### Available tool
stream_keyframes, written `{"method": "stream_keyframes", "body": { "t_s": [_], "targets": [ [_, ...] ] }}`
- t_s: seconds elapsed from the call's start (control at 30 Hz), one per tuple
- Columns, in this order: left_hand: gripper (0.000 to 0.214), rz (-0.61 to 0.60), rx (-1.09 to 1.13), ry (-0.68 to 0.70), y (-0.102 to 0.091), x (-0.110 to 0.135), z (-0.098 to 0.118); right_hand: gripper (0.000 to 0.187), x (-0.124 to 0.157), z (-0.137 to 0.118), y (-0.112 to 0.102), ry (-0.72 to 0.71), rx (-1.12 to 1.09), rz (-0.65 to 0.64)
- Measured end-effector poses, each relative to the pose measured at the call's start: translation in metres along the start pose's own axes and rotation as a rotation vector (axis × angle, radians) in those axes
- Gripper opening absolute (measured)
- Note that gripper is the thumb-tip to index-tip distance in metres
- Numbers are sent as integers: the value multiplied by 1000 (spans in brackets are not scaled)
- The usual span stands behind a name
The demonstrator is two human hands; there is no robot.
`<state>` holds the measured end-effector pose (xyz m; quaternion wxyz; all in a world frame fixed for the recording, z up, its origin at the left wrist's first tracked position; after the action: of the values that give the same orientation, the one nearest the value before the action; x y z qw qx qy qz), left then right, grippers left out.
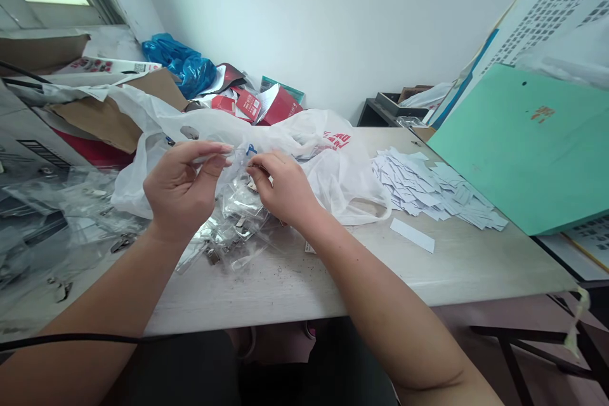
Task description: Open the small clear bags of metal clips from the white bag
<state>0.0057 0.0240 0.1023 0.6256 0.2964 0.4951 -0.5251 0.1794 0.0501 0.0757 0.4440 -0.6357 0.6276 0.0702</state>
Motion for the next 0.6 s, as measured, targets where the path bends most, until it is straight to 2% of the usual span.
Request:
{"method": "stream_keyframes", "body": {
  "t_s": [0.13, 0.37, 0.6],
  "targets": [
    [20, -7, -12, -10, 0, 0, -1, 11, 1, 1, 1, 15, -31, 2],
    [27, -9, 50, 18, 2, 0, -1, 25, 2, -1, 3, 47, -94, -28],
    [27, -1, 55, 6, 1, 1, -3, 15, 4, 2, 3, 69, -85, -3]
  ]
}}
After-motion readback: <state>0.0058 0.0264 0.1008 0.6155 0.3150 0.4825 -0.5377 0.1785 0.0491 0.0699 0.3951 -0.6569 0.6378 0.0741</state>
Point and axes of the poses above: each hand's wrist, its own x-axis away from the middle knuckle, its own y-axis out of the palm, z = x × y, the point moved 10 cm from there along -x, towards the middle knuckle, and after that the axes turned 1 degree about x, right-handed, at the moved point
